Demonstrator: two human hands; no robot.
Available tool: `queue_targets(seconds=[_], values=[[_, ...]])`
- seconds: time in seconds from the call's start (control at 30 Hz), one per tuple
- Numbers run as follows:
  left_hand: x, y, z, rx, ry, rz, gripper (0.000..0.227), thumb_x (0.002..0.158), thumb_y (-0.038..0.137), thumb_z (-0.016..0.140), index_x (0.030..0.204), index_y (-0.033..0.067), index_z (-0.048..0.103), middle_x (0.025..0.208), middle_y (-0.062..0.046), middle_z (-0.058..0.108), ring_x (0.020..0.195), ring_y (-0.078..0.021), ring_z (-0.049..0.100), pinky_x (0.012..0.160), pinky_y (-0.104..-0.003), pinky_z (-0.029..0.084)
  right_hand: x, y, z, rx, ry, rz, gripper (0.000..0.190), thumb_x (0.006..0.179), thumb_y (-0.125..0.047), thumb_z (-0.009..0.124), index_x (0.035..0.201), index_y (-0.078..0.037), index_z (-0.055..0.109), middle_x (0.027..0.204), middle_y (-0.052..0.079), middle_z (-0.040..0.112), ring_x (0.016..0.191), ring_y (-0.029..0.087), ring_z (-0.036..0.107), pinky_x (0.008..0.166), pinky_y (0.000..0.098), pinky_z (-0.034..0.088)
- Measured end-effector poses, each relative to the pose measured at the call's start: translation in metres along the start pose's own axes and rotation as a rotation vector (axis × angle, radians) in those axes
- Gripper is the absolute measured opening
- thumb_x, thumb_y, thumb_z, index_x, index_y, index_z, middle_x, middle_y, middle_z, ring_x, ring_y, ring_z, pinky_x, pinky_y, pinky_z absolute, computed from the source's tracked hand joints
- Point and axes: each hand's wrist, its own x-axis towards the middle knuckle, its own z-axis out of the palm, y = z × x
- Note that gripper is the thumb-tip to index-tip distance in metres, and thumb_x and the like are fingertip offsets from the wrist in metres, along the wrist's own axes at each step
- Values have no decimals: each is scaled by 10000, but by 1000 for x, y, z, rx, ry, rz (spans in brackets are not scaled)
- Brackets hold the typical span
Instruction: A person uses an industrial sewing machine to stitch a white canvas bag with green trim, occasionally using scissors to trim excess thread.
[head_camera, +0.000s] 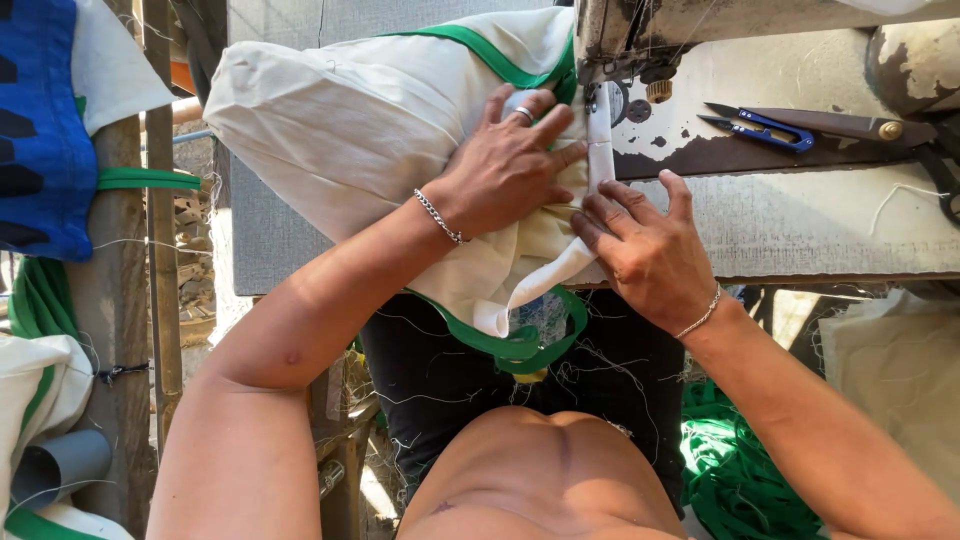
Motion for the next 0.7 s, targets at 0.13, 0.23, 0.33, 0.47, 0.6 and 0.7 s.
queue_targets(seconds=[0.13, 0.23, 0.33, 0.47, 0.6, 0.7], values=[[-10, 8, 1, -20, 155, 208, 537, 981, 601, 593, 1237, 139, 693, 1211, -21, 583, 1210, -259, 491, 1061, -447, 315, -2, 3, -7, -15, 9, -66, 200, 1013, -136, 659, 1181, -101, 761, 1244, 72, 744, 1199, 299, 674, 1044, 528, 377], [-16, 2, 13, -45, 105, 181, 575, 1063, 601, 435, 1346, 143, 637, 1223, -7, 568, 1190, -204, 513, 1040, -434, 318, 1, 5, -8, -16, 41, -105, 145, 1010, -105, 686, 1130, -94, 767, 1242, 60, 741, 1206, 299, 669, 983, 479, 401], [-15, -2, 16, 8, 106, 189, 563, 1081, 603, 394, 1377, 181, 620, 1261, 1, 544, 1239, -172, 492, 1050, -416, 298, 1, 6, -6, -12, 52, -125, 120, 1032, -110, 674, 1097, -84, 772, 1251, 87, 759, 1267, 315, 660, 1021, 499, 394], [-19, -1, 16, 6, 58, 201, 635, 1070, 614, 431, 1487, 155, 568, 1360, -4, 515, 1271, -230, 472, 1092, -453, 246, -7, 4, 0, -1, -1, -93, 215, 1009, -97, 648, 1179, -75, 777, 1263, 103, 772, 1234, 305, 703, 1081, 525, 368], [-25, 10, 8, 19, 158, 207, 498, 1084, 497, 527, 1462, 179, 586, 1432, -29, 518, 1285, -288, 509, 1105, -505, 285, -7, -1, -1, -6, 28, -49, 223, 1012, -83, 643, 1192, -86, 776, 1292, 79, 764, 1243, 302, 697, 948, 475, 372], [-20, 13, 1, -79, 140, 181, 475, 1049, 493, 586, 1429, 208, 583, 1363, -24, 501, 1294, -266, 435, 1074, -498, 280, -9, -2, 0, 20, 52, -29, 194, 989, -79, 680, 1155, -51, 776, 1318, 143, 739, 1267, 322, 673, 928, 496, 382]])
